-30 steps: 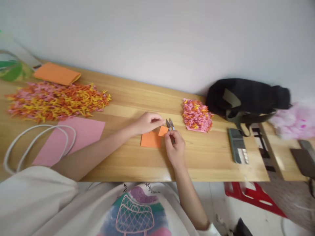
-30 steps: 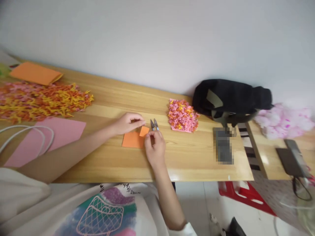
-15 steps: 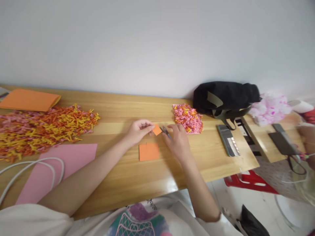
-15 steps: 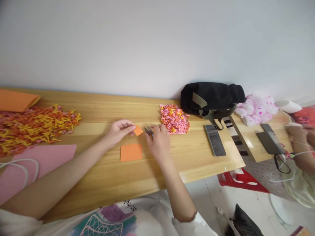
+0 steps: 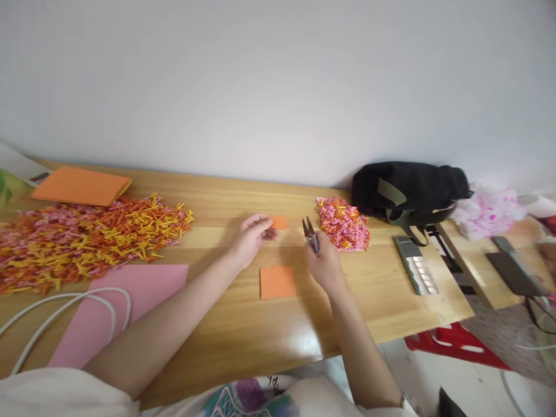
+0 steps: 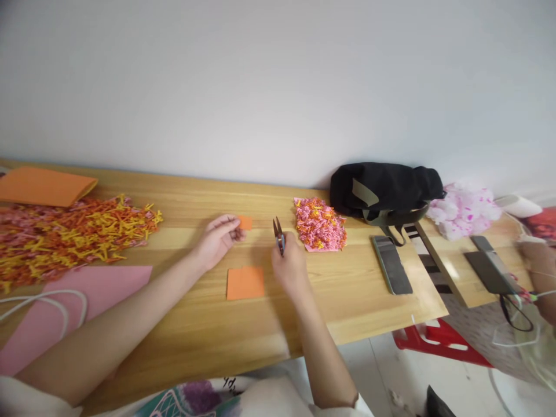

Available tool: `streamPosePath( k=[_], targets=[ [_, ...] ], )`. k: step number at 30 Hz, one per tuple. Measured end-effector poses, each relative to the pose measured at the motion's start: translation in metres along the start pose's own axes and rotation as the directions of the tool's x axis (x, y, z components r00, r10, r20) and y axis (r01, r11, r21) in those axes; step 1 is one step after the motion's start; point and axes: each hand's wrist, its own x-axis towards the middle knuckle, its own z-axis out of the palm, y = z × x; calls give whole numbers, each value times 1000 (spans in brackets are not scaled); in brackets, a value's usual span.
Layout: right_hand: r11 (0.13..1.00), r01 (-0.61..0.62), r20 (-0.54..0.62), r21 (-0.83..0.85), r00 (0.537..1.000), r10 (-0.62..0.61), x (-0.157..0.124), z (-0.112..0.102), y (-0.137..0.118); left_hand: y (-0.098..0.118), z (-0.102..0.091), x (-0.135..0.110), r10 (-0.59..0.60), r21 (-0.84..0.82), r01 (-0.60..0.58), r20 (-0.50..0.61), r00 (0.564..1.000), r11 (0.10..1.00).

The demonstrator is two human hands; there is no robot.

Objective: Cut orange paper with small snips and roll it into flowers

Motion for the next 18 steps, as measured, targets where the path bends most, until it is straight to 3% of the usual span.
streamPosePath(
  k=[3,6,15,18],
  targets=[
    [915,-7,-31,403,999,21,4,7,-14,-1,0,-1,13,4,-13,-4,1000,1000],
    [762,-68,79,644,997,22,5,18,-28,-1,0,-2,19,19,-19,10,1000,1000],
    [465,-184,131,866,981,143,4,30,-28,-1,-1,-5,33,291,-91,198,980,952],
    [414,-243,178,877,966,190,6,30,-25,-4,0,-5,63,306,-113,170,983,945]
  ],
)
